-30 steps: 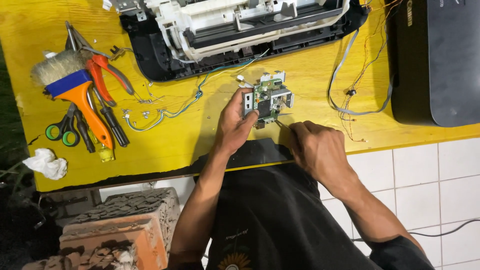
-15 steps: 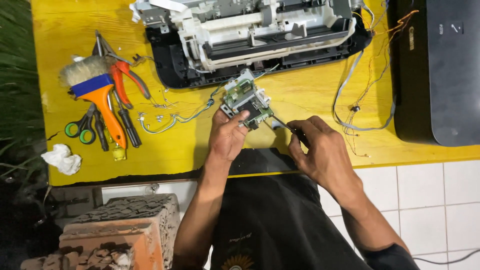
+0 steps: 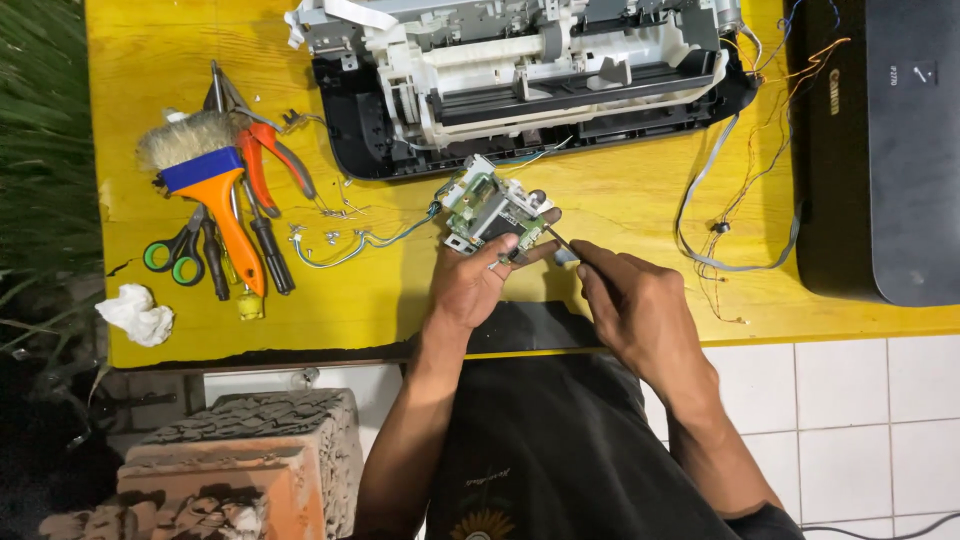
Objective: The person disassembles a small printer component using a screwdriver, removes a circuit board, and then cleans the remaining plastic housing with a brush. The workspace contains various tools and a disassembled printer body.
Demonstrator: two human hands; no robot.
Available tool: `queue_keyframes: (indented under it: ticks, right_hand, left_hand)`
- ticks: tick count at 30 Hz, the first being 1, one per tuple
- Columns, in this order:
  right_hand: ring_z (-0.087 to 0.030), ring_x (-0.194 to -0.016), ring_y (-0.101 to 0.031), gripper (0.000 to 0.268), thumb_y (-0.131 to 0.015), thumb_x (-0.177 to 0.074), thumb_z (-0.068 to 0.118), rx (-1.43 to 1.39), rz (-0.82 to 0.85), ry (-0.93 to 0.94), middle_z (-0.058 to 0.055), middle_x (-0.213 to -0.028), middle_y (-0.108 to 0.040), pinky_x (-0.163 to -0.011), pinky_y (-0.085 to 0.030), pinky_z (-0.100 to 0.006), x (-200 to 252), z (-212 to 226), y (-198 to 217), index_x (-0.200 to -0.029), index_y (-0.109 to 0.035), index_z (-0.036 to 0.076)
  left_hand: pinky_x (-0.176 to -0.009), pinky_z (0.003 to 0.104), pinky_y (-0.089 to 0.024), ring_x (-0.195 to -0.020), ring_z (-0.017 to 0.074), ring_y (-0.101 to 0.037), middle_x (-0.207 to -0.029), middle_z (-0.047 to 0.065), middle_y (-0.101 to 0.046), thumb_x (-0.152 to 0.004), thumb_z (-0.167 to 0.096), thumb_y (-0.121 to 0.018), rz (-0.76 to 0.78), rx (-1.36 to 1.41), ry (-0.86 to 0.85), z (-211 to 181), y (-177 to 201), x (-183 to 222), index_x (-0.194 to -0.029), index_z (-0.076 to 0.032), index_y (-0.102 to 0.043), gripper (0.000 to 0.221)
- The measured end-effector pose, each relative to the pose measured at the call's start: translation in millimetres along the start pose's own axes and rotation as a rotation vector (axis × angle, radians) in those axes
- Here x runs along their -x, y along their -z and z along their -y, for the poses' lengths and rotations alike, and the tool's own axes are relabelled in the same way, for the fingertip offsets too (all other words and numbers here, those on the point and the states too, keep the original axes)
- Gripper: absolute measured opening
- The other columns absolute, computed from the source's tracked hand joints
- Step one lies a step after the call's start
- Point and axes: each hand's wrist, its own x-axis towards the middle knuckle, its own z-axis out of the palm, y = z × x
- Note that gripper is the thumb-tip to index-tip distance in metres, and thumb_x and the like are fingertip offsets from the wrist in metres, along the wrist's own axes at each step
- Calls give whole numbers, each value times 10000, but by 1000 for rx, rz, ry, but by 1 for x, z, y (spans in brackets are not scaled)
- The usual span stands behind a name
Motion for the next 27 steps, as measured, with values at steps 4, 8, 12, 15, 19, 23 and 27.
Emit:
queue_keyframes:
  ticks: [4, 8, 12, 15, 19, 23, 27]
  right_hand:
    - [-345, -563, -673, 328, -635, -942, 93, -47, 41, -111, -173, -669, -691, -552, -536, -441, -1, -4, -6, -1252, -741, 74]
    - [-284, -526, -647, 327, -661, -911, 102, -134, 50, -178, -161, -679, -703, -526, -523, -392, -2, -15, -15, -1225, -755, 107]
    - [-220, -499, -620, 335, -624, -916, 79, -186, 53, -203, -140, -725, -735, -515, -509, -350, -6, -21, -21, -1221, -758, 108]
    - [-239, -526, -653, 359, -606, -910, 59, -202, 72, -124, -143, -738, -757, -536, -527, -365, -7, -22, -23, -1236, -755, 79]
    - [-385, -575, -707, 364, -616, -884, 12, -121, 48, -2, -208, -732, -740, -512, -538, -423, -6, -13, -22, -1222, -751, 9]
    - [-405, -598, -709, 426, -596, -851, 21, 279, 10, 194, -180, -788, -732, -543, -570, -503, 2, -17, -27, -1254, -732, 19]
    - [-274, -629, -725, 453, -616, -805, 94, 650, -177, 360, -62, -811, -718, -544, -575, -389, 4, -28, -46, -1234, -760, 117]
  left_hand:
    - [-1030, 630, -546, -1235, 449, -598, -1335, 188, -654, -880, 88, -695, -131, -14, -12, -1, -12, 0, -1338, -30, -610, 481]
    - [-1034, 649, -522, -1235, 429, -598, -1322, 195, -659, -850, 133, -696, -152, -63, -24, 4, -2, -1, -1317, -38, -631, 501]
    - [-1066, 586, -536, -1237, 359, -624, -1326, 118, -670, -829, 125, -711, -205, -136, -29, 14, 8, 2, -1347, -81, -619, 565]
    - [-1047, 611, -535, -1253, 406, -597, -1352, 136, -643, -830, 141, -712, -193, -42, -22, 16, 14, 0, -1335, -51, -610, 550]
    - [-1097, 651, -496, -1273, 453, -560, -1370, 178, -624, -886, 111, -673, -132, -96, -12, 17, 17, 0, -1344, -36, -602, 486]
    - [-1067, 666, -482, -1306, 450, -525, -1384, 221, -613, -823, 168, -701, -127, -57, -47, 28, 28, -2, -1373, -45, -597, 599]
    - [-982, 572, -597, -1083, 379, -673, -1137, 215, -719, -825, 77, -762, -172, -171, -124, 31, 28, 0, -1198, 4, -691, 386]
